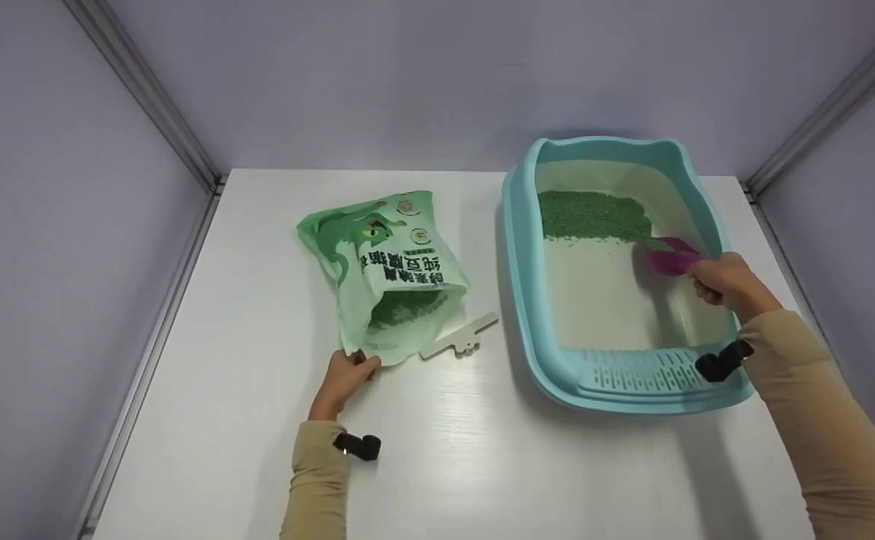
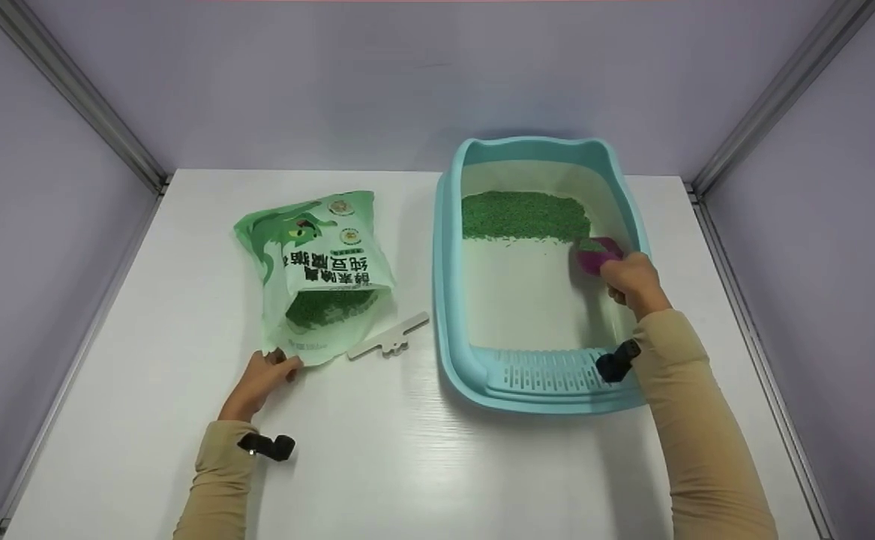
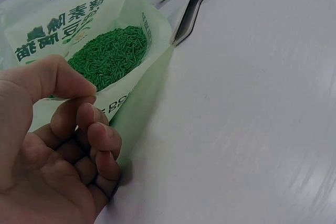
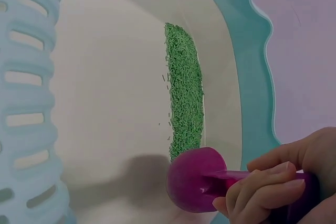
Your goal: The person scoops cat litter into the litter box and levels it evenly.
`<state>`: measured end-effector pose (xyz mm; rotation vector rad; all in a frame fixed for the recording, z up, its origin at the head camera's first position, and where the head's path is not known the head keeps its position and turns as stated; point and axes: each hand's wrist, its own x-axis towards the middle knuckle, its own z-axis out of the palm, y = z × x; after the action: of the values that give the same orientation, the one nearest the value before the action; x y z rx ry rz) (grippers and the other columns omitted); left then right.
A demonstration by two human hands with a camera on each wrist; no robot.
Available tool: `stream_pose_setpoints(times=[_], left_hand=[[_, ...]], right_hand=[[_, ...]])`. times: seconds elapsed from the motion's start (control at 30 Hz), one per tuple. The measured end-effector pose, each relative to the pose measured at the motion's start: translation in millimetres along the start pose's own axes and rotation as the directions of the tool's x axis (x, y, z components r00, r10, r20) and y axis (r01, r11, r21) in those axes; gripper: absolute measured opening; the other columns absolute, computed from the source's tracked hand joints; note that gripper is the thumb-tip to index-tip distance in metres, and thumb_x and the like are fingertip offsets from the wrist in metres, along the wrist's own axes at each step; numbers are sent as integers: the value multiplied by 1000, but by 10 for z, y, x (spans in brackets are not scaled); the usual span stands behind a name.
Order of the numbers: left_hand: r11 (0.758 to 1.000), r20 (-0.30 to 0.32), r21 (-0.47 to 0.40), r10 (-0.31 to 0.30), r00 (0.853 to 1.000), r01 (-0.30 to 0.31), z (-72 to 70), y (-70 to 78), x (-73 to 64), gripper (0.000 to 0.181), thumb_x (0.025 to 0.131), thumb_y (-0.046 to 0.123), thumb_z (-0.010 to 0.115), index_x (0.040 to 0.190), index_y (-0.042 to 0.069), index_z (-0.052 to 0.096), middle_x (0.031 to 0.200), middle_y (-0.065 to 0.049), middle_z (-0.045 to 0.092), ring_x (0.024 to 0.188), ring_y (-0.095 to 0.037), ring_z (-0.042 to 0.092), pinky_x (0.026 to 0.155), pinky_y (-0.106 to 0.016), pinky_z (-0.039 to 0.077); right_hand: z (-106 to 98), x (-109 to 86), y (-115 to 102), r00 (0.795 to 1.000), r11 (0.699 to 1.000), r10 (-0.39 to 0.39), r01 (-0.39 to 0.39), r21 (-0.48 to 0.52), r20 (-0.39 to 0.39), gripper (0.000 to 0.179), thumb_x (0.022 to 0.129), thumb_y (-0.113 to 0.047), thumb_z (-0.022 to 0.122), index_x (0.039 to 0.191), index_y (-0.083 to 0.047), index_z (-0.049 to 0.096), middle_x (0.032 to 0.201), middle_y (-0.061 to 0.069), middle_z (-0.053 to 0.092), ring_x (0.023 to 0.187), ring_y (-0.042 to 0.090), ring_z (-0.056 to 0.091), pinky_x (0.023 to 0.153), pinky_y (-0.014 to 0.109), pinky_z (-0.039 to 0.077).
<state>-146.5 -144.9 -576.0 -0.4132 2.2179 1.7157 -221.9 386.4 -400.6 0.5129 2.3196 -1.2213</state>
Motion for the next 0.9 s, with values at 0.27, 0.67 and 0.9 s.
stream_pose_setpoints(times=[0.27,0.67,0.9], left_hand=[[1000,1,-6,3,1000,-3,6,-7,0,18,81,13,58,70,13,44,59,3,46,58,-13,41,59,-26,37],[1000,-5,-1,7,1000,-7,10,6,-2,19,81,13,61,71,13,44,59,3,46,58,-13,42,60,-28,38],[1000,-4,-8,13,1000,-13,1,1,-3,20,81,13,60,68,13,44,60,2,46,59,-14,42,60,-27,38]], right_hand=[[-6,2,-55,999,997,-10,8,-77,-35,32,88,-9,42,58,-18,36,48,-9,36,46,6,32,51,26,34],[128,-7,-149,998,987,-44,36,-157,-48,36,89,-14,47,54,-20,38,48,-10,37,47,6,35,50,25,35],[254,-24,-262,997,979,-80,75,-191,-19,38,90,-15,48,53,-19,39,49,-10,37,48,5,36,50,25,36]])
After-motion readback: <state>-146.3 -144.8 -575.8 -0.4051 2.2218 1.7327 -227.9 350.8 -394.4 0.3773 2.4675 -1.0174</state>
